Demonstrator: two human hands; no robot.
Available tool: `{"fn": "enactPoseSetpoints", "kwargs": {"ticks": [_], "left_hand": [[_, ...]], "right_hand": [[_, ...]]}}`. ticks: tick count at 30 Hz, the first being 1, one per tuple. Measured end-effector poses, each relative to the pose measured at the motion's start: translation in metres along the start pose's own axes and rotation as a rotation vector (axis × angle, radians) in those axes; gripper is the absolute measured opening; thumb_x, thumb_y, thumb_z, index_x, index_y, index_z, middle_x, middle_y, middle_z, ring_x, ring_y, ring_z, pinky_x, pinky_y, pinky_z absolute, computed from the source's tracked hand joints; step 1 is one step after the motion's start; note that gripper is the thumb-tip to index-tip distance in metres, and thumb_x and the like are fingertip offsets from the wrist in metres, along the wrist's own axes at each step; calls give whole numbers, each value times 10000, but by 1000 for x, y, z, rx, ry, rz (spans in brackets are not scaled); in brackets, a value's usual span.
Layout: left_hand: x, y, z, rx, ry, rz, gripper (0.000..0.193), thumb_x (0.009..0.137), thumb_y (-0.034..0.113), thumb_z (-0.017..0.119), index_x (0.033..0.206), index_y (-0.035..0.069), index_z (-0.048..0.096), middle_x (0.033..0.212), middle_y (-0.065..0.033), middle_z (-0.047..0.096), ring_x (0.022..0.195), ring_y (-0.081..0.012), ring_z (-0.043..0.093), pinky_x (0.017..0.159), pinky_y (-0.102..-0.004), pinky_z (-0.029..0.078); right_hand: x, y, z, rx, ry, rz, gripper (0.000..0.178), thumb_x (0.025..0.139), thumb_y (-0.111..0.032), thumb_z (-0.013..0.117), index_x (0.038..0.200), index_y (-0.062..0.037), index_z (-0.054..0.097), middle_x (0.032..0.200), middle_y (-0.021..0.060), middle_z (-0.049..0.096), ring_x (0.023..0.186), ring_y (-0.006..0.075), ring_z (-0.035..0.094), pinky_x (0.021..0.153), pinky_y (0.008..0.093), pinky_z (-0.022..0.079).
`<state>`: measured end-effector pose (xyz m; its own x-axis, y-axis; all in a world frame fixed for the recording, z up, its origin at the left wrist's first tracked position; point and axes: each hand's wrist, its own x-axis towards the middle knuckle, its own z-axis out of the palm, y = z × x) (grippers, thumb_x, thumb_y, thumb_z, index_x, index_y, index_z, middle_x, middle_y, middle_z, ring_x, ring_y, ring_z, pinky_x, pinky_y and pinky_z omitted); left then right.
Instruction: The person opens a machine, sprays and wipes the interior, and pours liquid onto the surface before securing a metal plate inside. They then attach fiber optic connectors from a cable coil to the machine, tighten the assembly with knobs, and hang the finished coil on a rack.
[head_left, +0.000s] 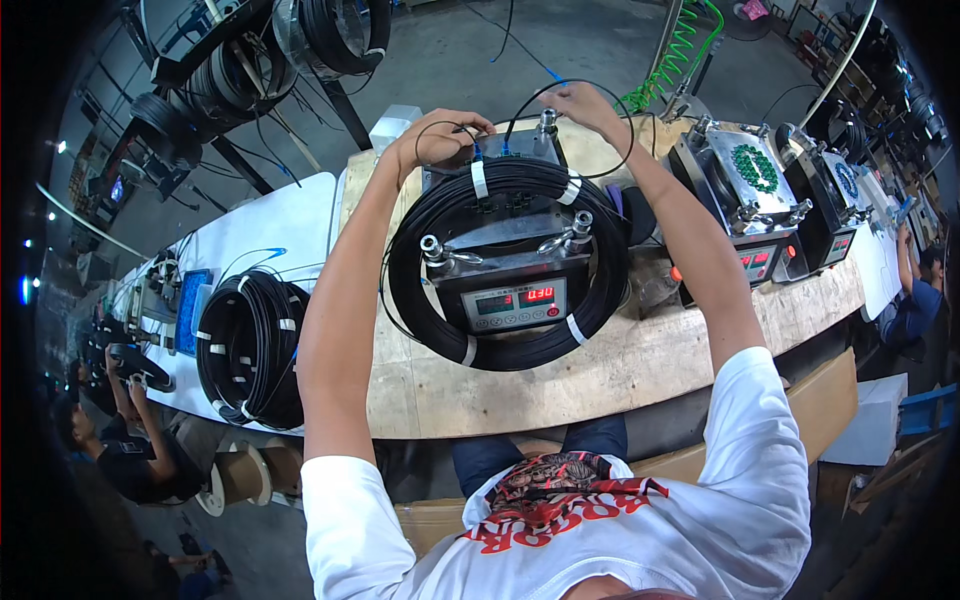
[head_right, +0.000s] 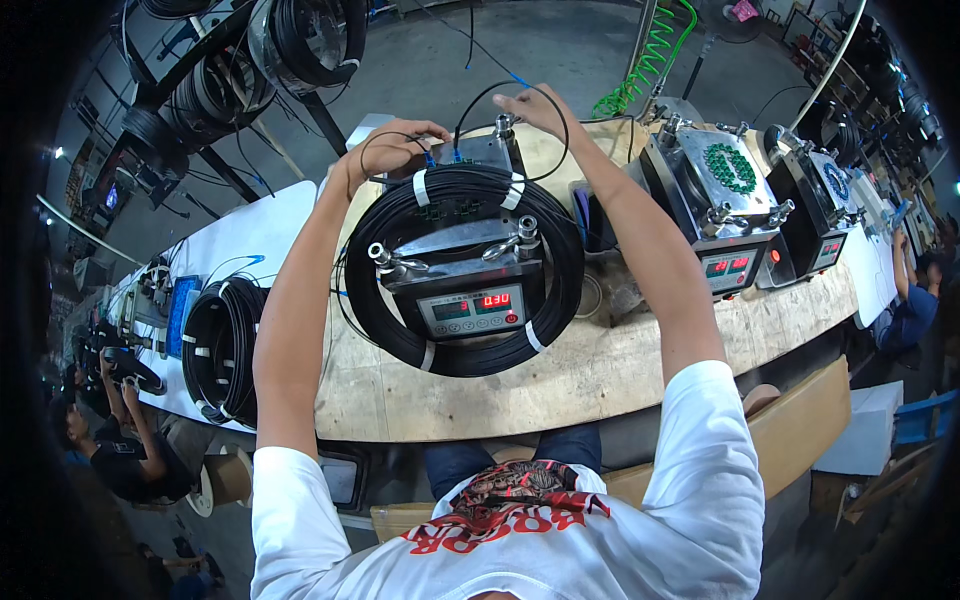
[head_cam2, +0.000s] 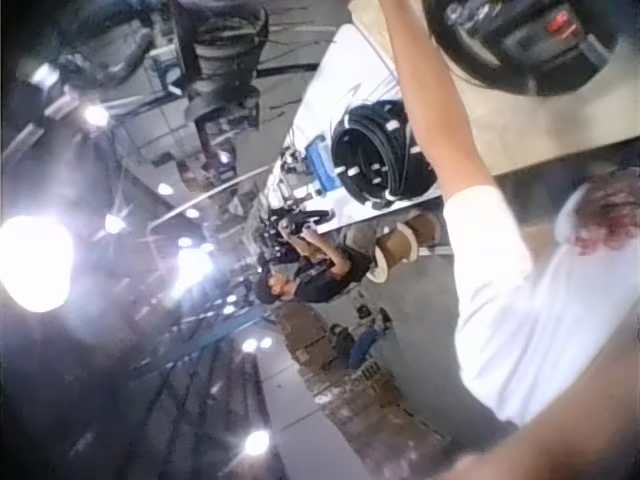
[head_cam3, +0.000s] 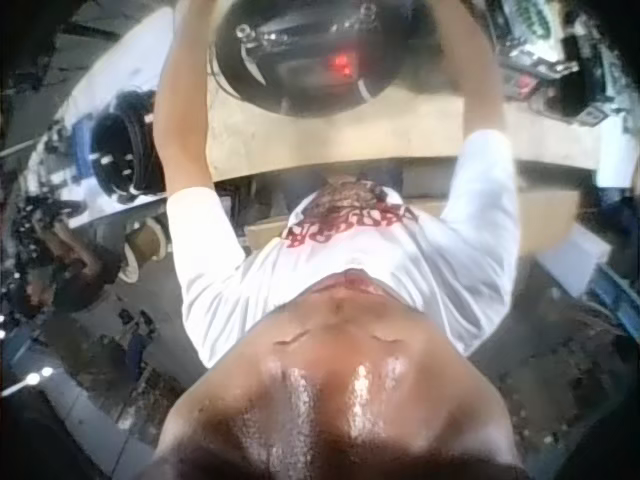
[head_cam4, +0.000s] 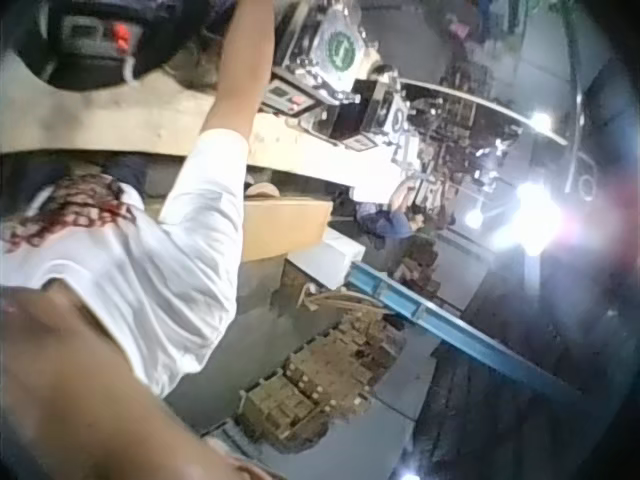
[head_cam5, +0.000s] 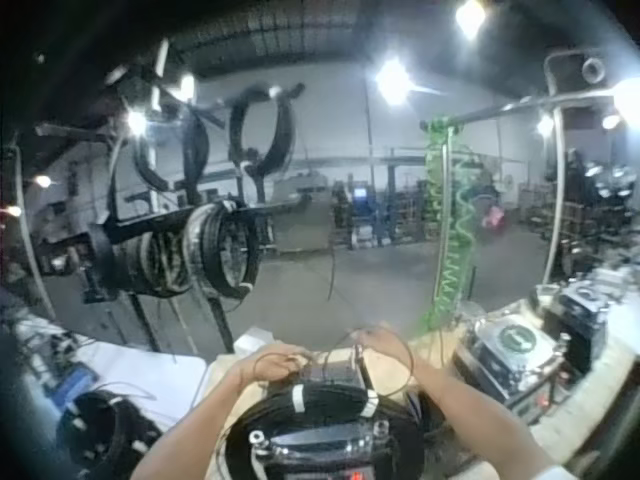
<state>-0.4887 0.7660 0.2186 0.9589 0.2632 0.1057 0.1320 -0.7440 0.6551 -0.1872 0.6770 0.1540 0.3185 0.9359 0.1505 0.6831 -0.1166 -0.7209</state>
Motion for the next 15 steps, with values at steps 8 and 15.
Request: {"fn": "enactPoseSetpoints", "kwargs": {"ticks": [8, 15], "left_hand": [[-12, -19, -5, -75, 2, 6, 311, 925, 165, 558, 1191, 45, 668, 926, -70, 688, 780, -158, 588, 707, -292, 475], [-10, -29, -7, 2, -3, -8, 337, 946, 230, 587, 1220, 50, 667, 985, -74, 701, 839, -185, 617, 758, -313, 488]], "right_hand": [[-40, -37, -7, 490, -268, -108, 355, 975, -258, 602, 1275, -68, 604, 909, 3, 601, 801, 85, 534, 637, 240, 427], [-38, -38, -3, 330, -149, -148, 330, 963, -198, 606, 1274, -89, 591, 863, 76, 666, 715, 145, 583, 623, 304, 454]]}}
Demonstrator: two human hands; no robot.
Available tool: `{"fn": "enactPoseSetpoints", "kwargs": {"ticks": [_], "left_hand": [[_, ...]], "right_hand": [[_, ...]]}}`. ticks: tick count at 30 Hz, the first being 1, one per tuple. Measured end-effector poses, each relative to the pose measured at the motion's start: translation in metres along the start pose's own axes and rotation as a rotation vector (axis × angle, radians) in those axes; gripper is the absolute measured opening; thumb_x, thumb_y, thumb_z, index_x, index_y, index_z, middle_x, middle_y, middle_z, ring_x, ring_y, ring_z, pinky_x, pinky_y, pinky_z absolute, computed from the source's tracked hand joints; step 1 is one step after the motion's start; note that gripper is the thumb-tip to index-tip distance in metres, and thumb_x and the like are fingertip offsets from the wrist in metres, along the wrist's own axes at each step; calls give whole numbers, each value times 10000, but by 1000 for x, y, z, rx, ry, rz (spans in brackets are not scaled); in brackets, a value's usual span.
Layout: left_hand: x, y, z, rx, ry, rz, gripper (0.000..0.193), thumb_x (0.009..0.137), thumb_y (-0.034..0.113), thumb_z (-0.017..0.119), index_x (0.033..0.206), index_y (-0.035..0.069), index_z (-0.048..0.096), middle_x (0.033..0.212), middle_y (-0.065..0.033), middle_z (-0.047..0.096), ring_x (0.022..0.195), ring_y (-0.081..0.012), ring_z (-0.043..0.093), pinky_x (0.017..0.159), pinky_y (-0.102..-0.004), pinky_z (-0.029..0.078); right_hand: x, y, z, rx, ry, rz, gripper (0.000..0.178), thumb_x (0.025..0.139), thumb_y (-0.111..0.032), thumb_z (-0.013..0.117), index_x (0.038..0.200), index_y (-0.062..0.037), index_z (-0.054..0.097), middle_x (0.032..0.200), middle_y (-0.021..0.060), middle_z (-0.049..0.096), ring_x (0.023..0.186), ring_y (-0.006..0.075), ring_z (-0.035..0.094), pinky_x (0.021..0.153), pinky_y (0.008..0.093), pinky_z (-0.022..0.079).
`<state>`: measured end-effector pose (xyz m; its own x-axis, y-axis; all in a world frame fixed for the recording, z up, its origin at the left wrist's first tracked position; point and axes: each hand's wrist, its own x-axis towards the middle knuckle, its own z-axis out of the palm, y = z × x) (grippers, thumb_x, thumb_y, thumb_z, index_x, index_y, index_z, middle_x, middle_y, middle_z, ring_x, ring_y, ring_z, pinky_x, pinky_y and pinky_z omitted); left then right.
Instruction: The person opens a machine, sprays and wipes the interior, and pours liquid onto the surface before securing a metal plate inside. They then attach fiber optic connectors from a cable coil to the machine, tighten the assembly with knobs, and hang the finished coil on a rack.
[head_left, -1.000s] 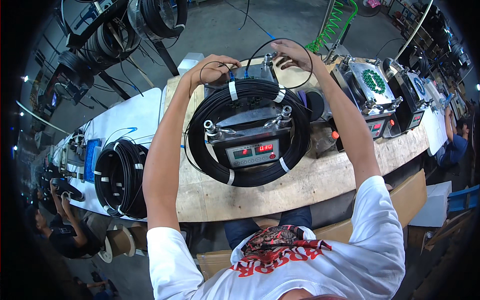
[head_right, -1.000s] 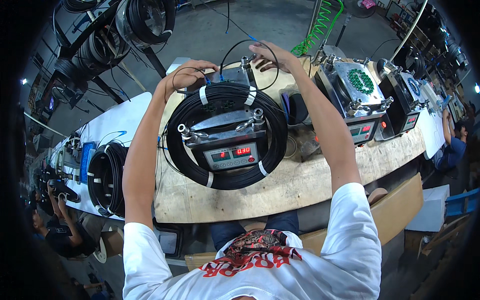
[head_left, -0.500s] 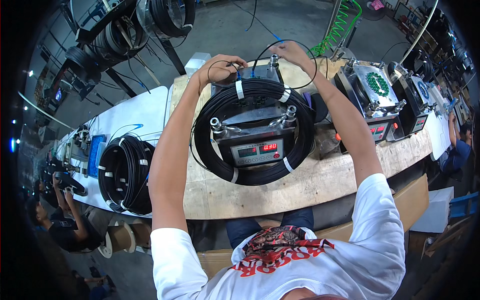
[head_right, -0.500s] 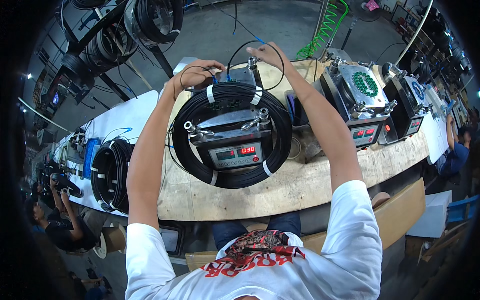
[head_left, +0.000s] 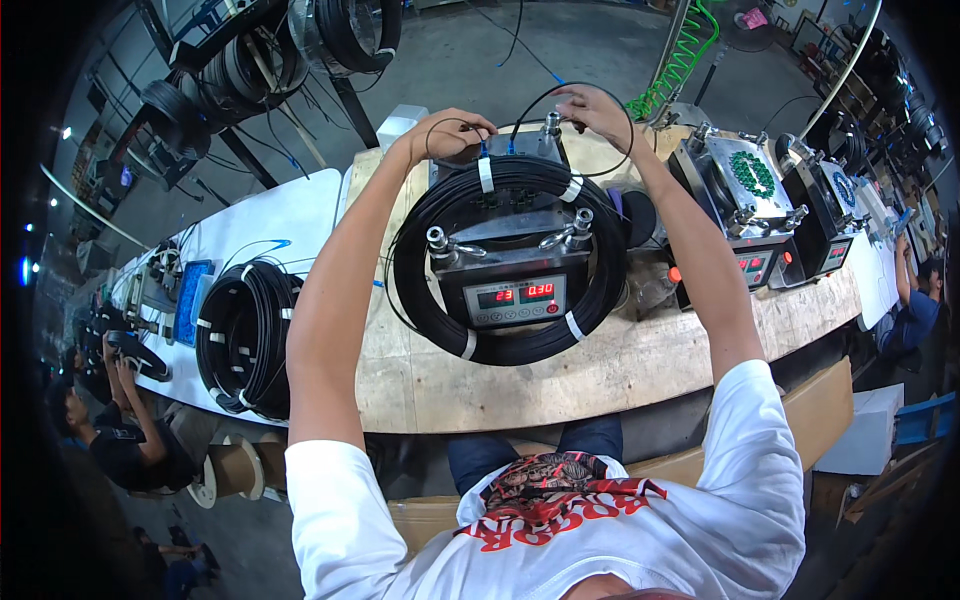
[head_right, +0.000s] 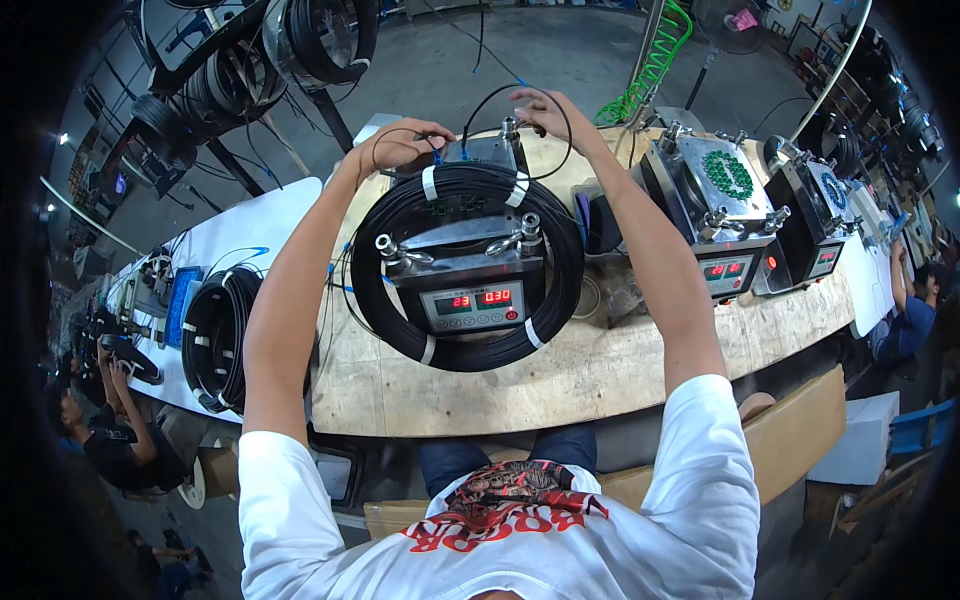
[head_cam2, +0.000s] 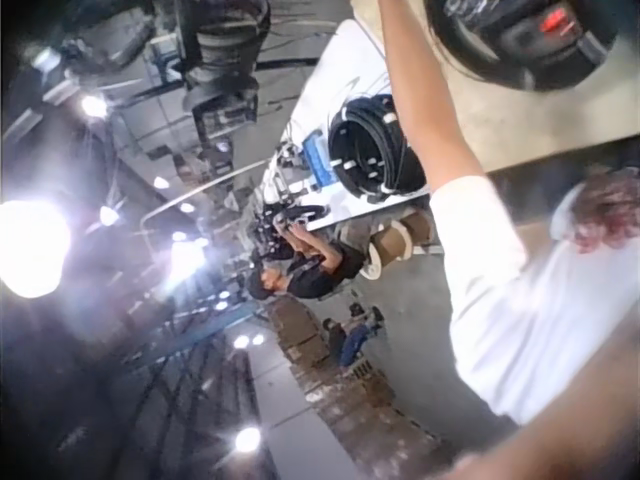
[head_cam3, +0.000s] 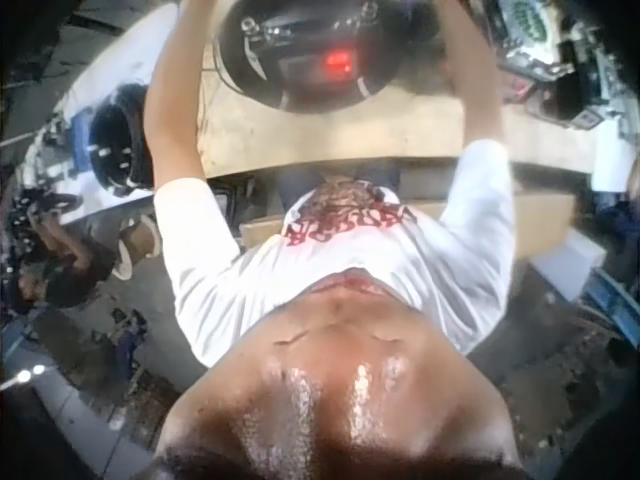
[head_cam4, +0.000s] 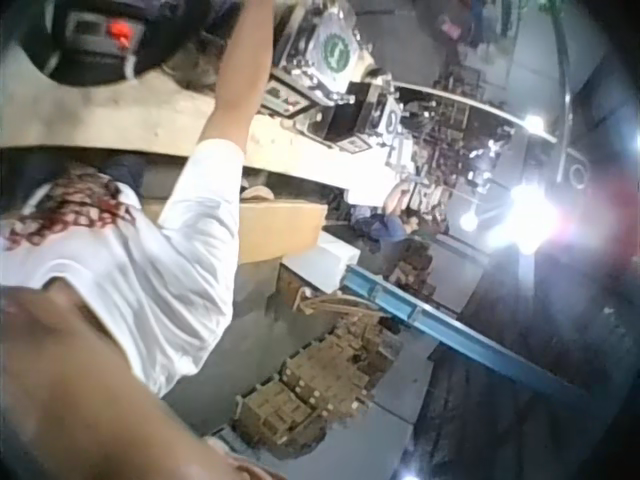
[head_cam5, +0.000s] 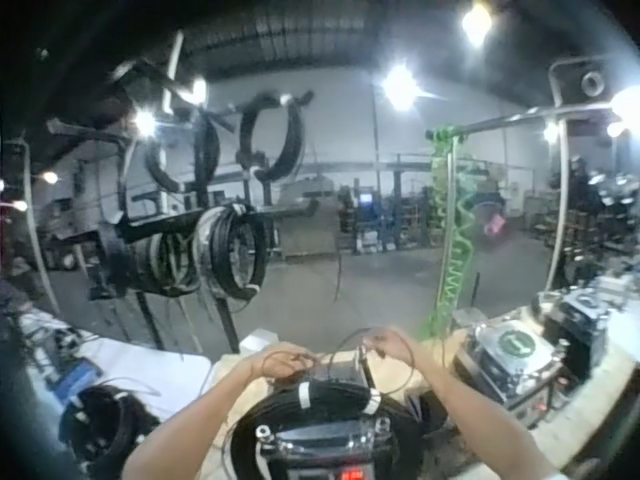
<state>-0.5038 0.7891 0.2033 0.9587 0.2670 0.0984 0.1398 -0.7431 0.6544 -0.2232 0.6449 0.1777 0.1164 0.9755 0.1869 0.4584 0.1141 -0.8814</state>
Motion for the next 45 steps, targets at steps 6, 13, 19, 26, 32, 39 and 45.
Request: {"fn": "enactPoseSetpoints", "kwargs": {"ticks": [6, 13, 19, 26, 32, 39, 45], "left_hand": [[28, -5, 5, 279, 100, -260, 362, 887, 387, 696, 980, 45, 768, 891, -108, 749, 734, -211, 636, 705, -362, 503], [27, -10, -33, -122, 60, -827, 316, 865, 286, 687, 857, -30, 686, 673, -97, 596, 678, -223, 646, 613, -431, 552], [-24, -46, -25, -774, 408, -780, 217, 932, 41, 530, 1110, -80, 559, 897, -228, 652, 808, -334, 703, 701, -527, 620], [-40, -50, 14, -989, 749, -596, 209, 945, 233, 681, 1030, 47, 642, 879, -55, 664, 809, -200, 661, 682, -380, 581], [-41, -64, 29, -1301, 842, -497, 173, 936, 245, 701, 917, 84, 639, 857, -28, 672, 726, -146, 651, 603, -316, 512], [-40, -63, 33, -1199, 907, -546, 117, 923, 230, 722, 919, 119, 684, 889, -11, 719, 848, -138, 678, 771, -407, 440], [-59, -20, 23, -1030, 877, -577, 187, 963, 203, 653, 1092, 68, 669, 1035, -48, 716, 918, -163, 666, 751, -376, 494]], "right_hand": [[-55, 5, 7, -571, 527, -405, 268, 930, -143, 562, 1173, -54, 632, 919, 219, 649, 882, 405, 611, 796, 441, 485], [-154, -81, 91, -518, 689, -224, 223, 934, -25, 524, 1104, -23, 668, 876, 170, 656, 785, 285, 635, 755, 371, 489], [-165, -104, 81, -283, 692, -71, 239, 935, -64, 522, 1107, 11, 670, 737, 122, 647, 649, 215, 611, 671, 341, 472], [-157, -83, 109, -552, 931, -104, 196, 944, -123, 552, 1068, -59, 690, 844, 108, 680, 743, 270, 628, 757, 390, 432], [-148, -74, 115, -526, 1046, -129, 154, 928, -131, 597, 1028, -73, 700, 813, 54, 651, 728, 254, 577, 774, 387, 390], [-157, -79, 124, -576, 1138, -290, 165, 955, -92, 592, 1067, -17, 687, 760, 82, 656, 705, 223, 575, 746, 367, 385], [-169, -73, 132, -512, 1167, -298, 194, 973, -81, 552, 1110, -29, 678, 799, 83, 660, 744, 219, 585, 794, 352, 385]]}}
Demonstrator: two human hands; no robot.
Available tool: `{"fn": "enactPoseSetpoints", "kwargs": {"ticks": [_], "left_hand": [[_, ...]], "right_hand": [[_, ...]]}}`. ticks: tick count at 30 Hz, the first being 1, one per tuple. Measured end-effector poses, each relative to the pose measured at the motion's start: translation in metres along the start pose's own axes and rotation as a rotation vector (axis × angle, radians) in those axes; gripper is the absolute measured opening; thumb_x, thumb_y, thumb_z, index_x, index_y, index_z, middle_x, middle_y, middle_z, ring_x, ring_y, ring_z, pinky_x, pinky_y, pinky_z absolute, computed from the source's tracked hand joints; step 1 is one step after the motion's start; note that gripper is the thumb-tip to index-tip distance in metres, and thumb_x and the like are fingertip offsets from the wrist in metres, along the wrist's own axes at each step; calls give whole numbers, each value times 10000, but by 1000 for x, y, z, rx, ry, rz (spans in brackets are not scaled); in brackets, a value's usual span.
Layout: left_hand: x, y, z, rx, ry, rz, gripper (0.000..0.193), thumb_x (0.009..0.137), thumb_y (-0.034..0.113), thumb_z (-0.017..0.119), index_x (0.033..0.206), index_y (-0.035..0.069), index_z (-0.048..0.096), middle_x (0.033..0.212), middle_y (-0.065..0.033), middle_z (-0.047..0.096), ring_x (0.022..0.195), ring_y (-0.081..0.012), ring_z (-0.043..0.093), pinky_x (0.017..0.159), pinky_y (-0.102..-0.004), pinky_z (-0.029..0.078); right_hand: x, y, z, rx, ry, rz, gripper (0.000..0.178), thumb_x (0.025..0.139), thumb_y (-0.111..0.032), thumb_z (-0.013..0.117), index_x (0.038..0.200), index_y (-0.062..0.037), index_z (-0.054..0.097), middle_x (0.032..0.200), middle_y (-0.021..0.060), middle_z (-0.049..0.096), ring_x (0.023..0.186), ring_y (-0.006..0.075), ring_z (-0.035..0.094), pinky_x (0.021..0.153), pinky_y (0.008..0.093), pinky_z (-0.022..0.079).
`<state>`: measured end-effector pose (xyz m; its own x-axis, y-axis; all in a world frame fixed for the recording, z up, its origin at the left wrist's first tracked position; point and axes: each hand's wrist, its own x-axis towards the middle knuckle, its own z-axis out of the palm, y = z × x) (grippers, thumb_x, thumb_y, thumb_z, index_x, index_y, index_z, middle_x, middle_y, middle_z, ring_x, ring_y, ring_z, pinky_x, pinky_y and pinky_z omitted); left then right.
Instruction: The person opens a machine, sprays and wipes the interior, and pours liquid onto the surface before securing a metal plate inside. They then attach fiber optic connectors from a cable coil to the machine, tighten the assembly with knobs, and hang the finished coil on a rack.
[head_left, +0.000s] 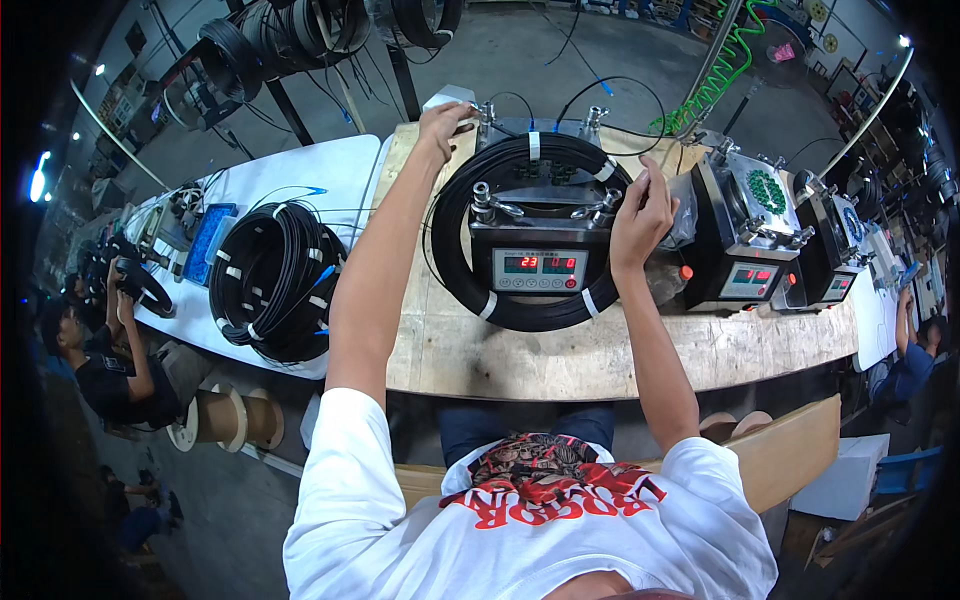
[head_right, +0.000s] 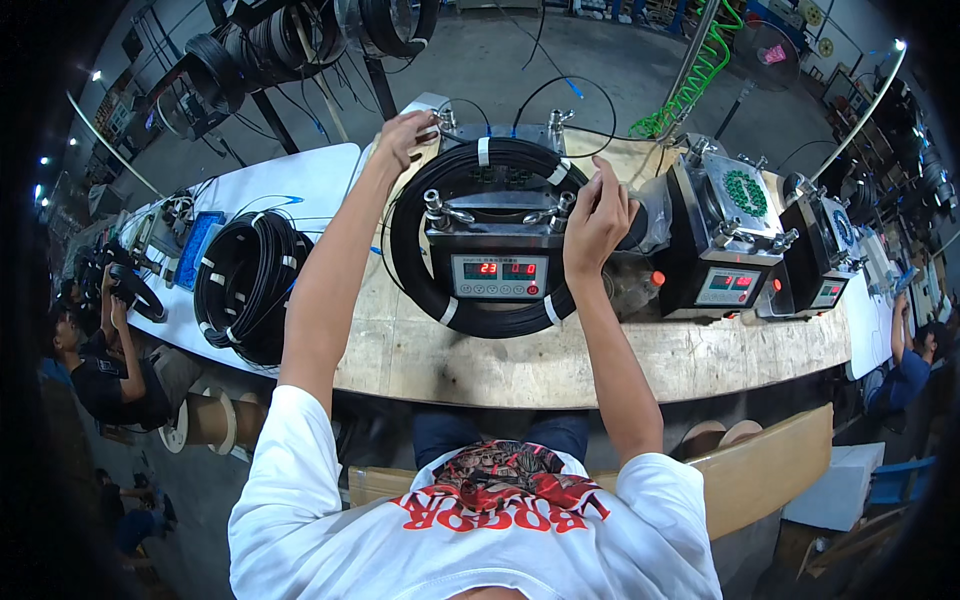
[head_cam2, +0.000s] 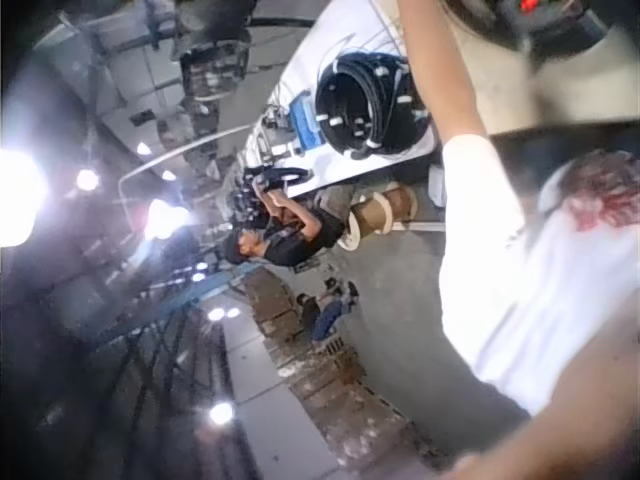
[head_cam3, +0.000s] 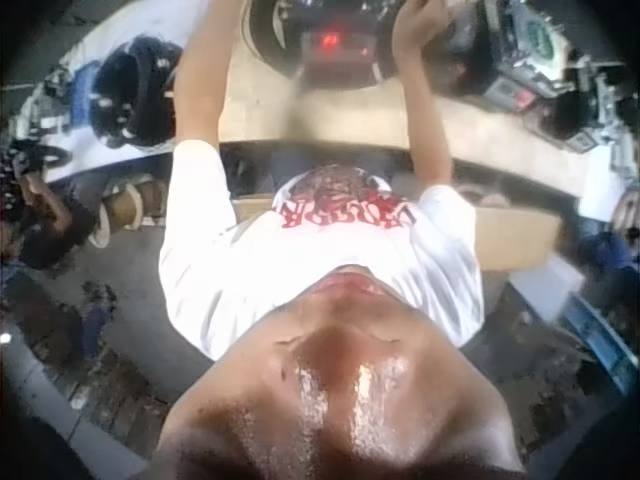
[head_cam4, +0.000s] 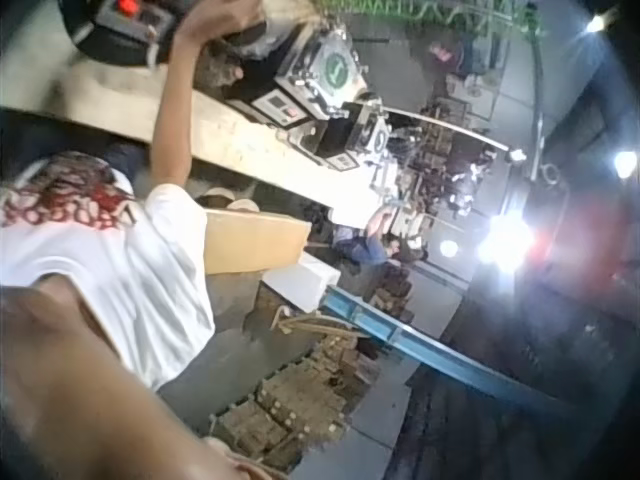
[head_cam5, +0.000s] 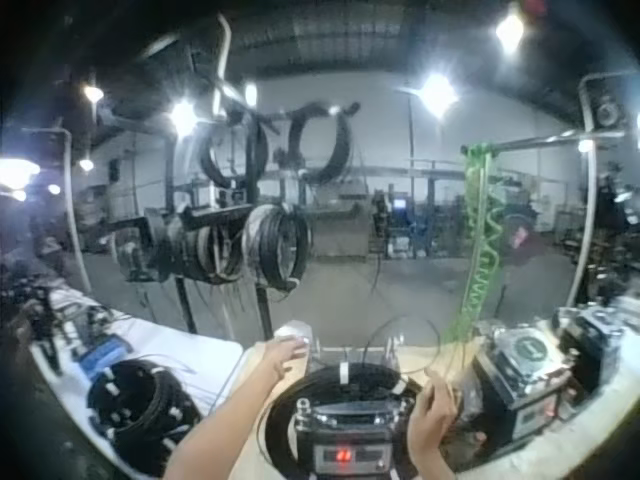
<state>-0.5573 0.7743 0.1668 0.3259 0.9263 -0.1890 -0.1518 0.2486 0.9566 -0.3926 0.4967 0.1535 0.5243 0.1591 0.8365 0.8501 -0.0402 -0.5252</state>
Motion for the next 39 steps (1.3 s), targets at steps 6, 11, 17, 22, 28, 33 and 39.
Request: {"fn": "enactPoseSetpoints", "kwargs": {"ticks": [6, 11, 17, 22, 28, 33, 39], "left_hand": [[-91, 16, -6, 540, 173, 943, 216, 952, 157, 631, 1082, -15, 615, 1022, -160, 665, 890, -304, 655, 780, -409, 504], [-199, -46, -1, 971, 172, 1352, 222, 866, 266, 732, 955, 86, 637, 1212, -123, 574, 1157, -334, 533, 1020, -498, 354], [-202, -64, -8, 1053, 134, 1380, 347, 821, 381, 778, 873, 84, 607, 1346, -158, 488, 1325, -384, 430, 1129, -536, 264], [-177, -90, -21, 504, 279, 1409, 216, 912, 127, 706, 957, 22, 523, 1263, -183, 492, 1252, -339, 503, 983, -429, 465], [-179, -98, -28, 613, 591, 1212, 125, 961, 101, 613, 1029, 16, 550, 1077, -158, 545, 968, -291, 554, 879, -393, 435], [-183, -100, -25, 829, 596, 1285, 116, 916, 156, 648, 981, 66, 614, 836, -76, 603, 839, -251, 548, 880, -401, 342], [-184, -97, -23, 683, 567, 1311, 141, 885, 145, 668, 978, 54, 613, 830, -70, 602, 794, -243, 529, 857, -408, 348]], "right_hand": [[-34, -11, -24, -153, -198, -241, 351, 884, -86, 621, 1222, -157, 680, 998, 42, 549, 909, 194, 503, 900, 371, 303], [-40, -11, -31, -178, -318, -239, 402, 862, -168, 660, 1250, -271, 678, 1133, 80, 501, 1053, 242, 460, 957, 405, 279], [-48, -3, -43, -162, -391, -307, 422, 838, -189, 657, 1254, -259, 671, 1243, 99, 504, 1147, 278, 460, 1031, 424, 277], [-48, -3, -41, -155, -382, -296, 447, 807, -190, 655, 1248, -258, 674, 1272, 99, 501, 1156, 278, 458, 1026, 427, 295], [-50, 2, -40, -182, -363, -307, 464, 790, -183, 654, 1245, -265, 677, 1264, 93, 506, 1156, 283, 453, 1026, 431, 299], [-50, 0, -39, -173, -361, -304, 493, 770, -161, 655, 1250, -272, 677, 1270, 91, 501, 1154, 286, 451, 1030, 434, 303], [-51, 2, -39, -178, -363, -301, 499, 767, -160, 660, 1254, -270, 676, 1271, 94, 499, 1155, 288, 449, 1030, 436, 303]]}}
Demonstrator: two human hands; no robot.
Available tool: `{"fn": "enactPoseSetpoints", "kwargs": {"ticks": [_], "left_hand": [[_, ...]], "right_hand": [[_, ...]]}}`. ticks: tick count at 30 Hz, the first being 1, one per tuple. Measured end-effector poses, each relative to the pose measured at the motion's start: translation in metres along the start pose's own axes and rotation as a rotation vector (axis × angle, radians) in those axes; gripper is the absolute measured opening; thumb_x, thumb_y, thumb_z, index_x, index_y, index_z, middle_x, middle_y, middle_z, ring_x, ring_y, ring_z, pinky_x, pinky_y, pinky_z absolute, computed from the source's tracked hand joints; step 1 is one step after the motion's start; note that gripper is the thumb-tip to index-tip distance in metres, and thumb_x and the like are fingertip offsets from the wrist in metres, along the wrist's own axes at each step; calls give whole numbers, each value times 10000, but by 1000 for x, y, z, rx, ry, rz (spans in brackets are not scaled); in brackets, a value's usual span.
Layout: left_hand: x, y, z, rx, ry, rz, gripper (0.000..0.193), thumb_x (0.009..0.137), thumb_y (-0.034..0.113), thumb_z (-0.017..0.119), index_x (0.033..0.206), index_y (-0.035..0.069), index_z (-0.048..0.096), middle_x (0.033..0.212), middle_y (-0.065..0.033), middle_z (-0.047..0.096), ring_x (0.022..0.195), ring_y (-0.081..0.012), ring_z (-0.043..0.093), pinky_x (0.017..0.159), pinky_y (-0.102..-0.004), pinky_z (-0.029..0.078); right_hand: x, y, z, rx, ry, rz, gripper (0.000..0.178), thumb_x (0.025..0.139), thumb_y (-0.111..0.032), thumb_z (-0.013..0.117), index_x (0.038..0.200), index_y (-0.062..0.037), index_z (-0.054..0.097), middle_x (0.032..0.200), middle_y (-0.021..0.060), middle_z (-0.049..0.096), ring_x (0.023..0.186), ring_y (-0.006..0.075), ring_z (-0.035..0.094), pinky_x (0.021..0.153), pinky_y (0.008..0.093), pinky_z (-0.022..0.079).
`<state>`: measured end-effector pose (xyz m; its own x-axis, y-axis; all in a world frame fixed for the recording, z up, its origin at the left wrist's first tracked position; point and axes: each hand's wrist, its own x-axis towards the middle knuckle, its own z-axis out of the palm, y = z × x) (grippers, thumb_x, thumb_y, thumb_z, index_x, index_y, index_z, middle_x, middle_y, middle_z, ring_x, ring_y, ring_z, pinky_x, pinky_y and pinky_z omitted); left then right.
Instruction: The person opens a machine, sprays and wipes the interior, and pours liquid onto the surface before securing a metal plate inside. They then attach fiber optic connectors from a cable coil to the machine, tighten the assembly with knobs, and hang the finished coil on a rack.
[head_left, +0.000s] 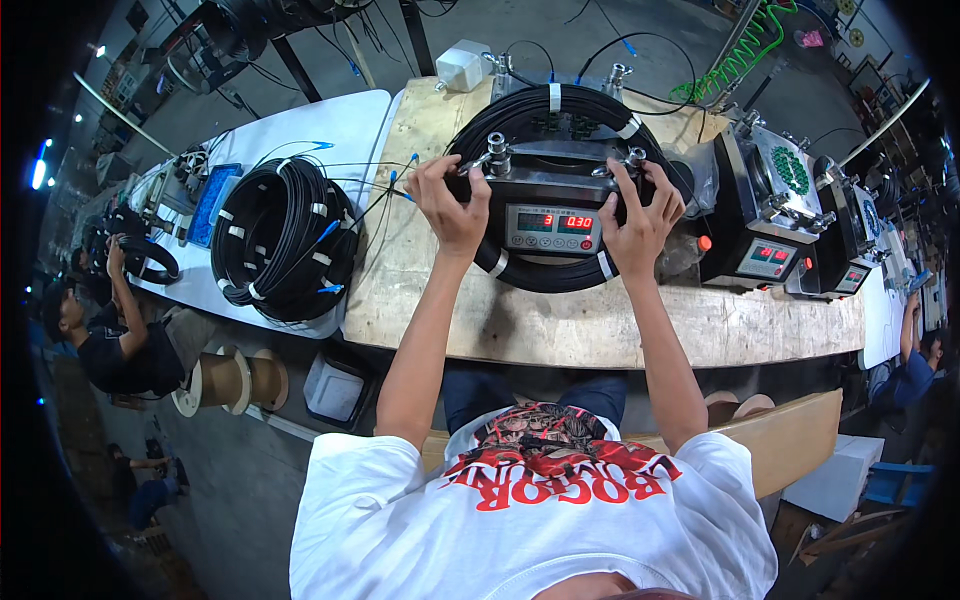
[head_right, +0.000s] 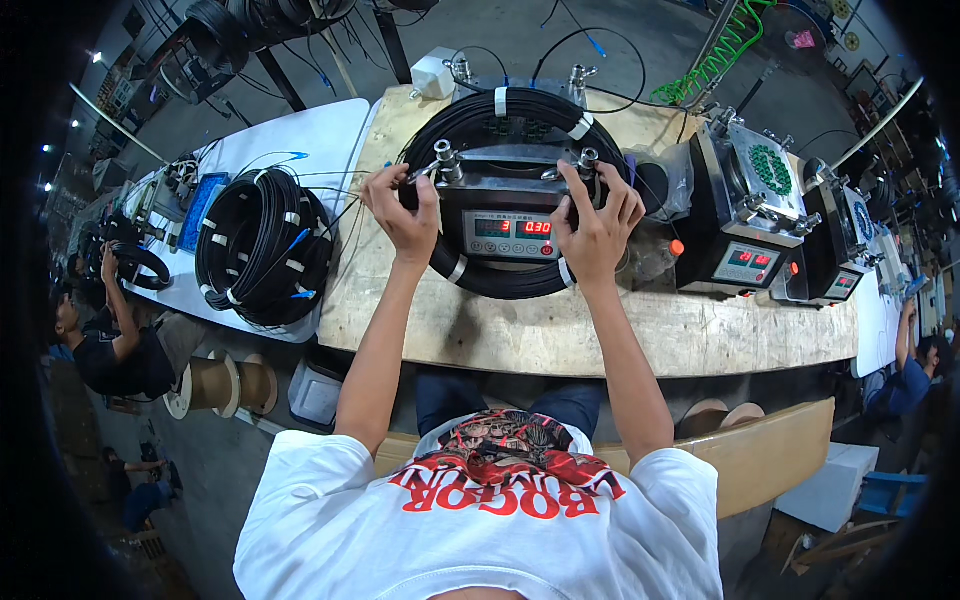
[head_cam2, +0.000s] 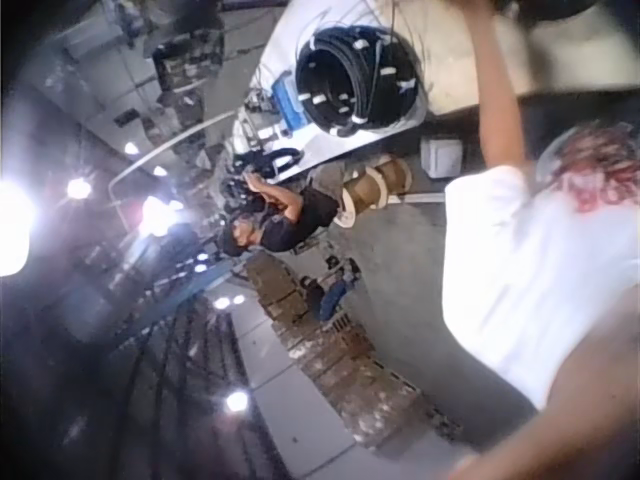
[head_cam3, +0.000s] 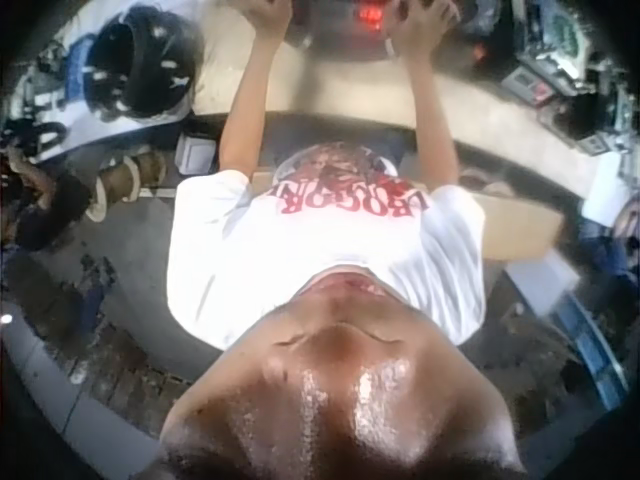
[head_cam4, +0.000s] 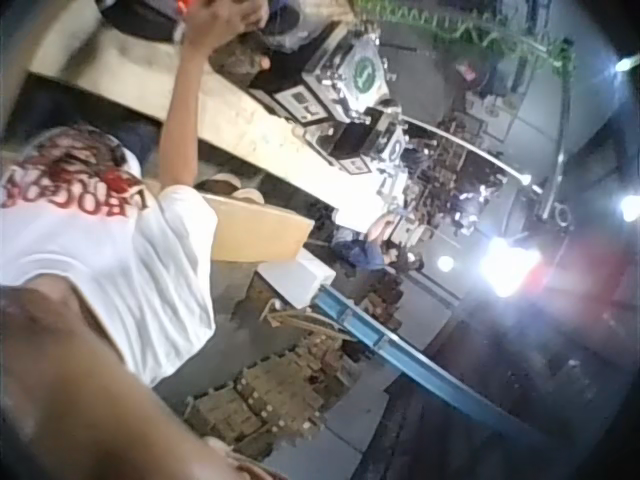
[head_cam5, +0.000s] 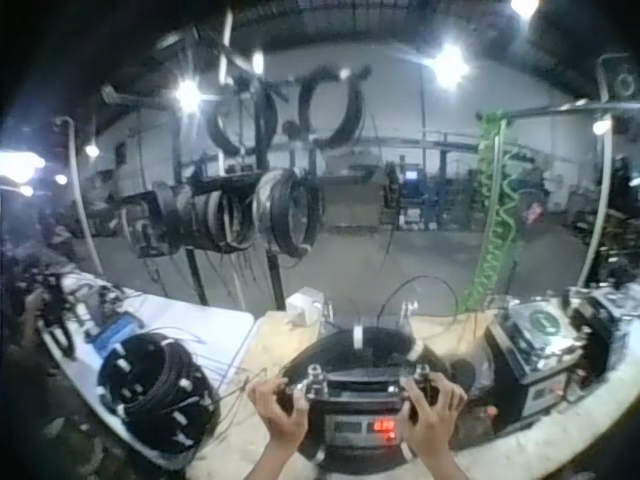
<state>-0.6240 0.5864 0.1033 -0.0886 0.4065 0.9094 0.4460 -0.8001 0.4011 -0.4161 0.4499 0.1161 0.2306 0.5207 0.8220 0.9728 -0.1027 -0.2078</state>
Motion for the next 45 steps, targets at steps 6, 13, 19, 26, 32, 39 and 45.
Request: {"fn": "enactPoseSetpoints", "kwargs": {"ticks": [6, 13, 19, 26, 32, 39, 45], "left_hand": [[-2, -6, 0, 100, -70, 109, 94, 925, 102, 642, 990, 58, 589, 799, -82, 579, 772, -265, 512, 788, -403, 370], [1, 4, 0, -12, -108, 38, 60, 929, 54, 596, 968, 17, 569, 859, -134, 597, 796, -319, 529, 781, -427, 390], [-3, -3, 3, -5, -68, 35, 64, 924, 67, 603, 969, 33, 571, 836, -104, 612, 762, -293, 543, 783, -413, 377], [-4, -2, 4, -15, -81, 15, 86, 956, 102, 579, 965, 19, 597, 835, -109, 588, 761, -264, 518, 732, -381, 396], [-4, -2, 1, -15, -76, 12, 89, 952, 111, 585, 961, 22, 596, 815, -101, 575, 742, -258, 518, 734, -387, 388], [-2, -3, 2, -4, -69, 16, 59, 924, 85, 610, 957, 46, 580, 782, -71, 603, 711, -246, 551, 747, -385, 368], [-1, 0, 1, -11, -84, 2, 96, 952, 116, 586, 945, 21, 596, 801, -105, 572, 724, -269, 528, 739, -390, 391]], "right_hand": [[1, -5, -1, -12, -14, -1, 459, 785, -202, 662, 1242, -247, 672, 1259, 99, 500, 1136, 289, 456, 1019, 443, 306], [-5, 10, 3, 214, 147, 46, 330, 803, -159, 709, 1131, -133, 687, 1114, 102, 538, 1025, 289, 495, 948, 425, 345], [-10, 8, 7, 372, 273, 153, 153, 893, -64, 666, 1044, -41, 674, 1003, 119, 512, 945, 273, 502, 862, 368, 407], [-10, 29, 13, 618, 436, 384, 163, 891, 37, 517, 1047, 18, 559, 1038, 147, 511, 900, 257, 506, 822, 350, 429], [-8, 15, 7, 374, 367, 223, 238, 844, -14, 575, 1081, 0, 561, 1036, 156, 532, 938, 271, 502, 863, 367, 398], [4, 13, -2, 370, 211, 386, 152, 967, -107, 578, 1095, -26, 576, 873, 113, 608, 847, 274, 564, 823, 393, 419], [26, 3, -35, 445, -1, 561, 174, 995, -170, 587, 1069, -16, 556, 754, 117, 623, 663, 274, 626, 645, 388, 479]]}}
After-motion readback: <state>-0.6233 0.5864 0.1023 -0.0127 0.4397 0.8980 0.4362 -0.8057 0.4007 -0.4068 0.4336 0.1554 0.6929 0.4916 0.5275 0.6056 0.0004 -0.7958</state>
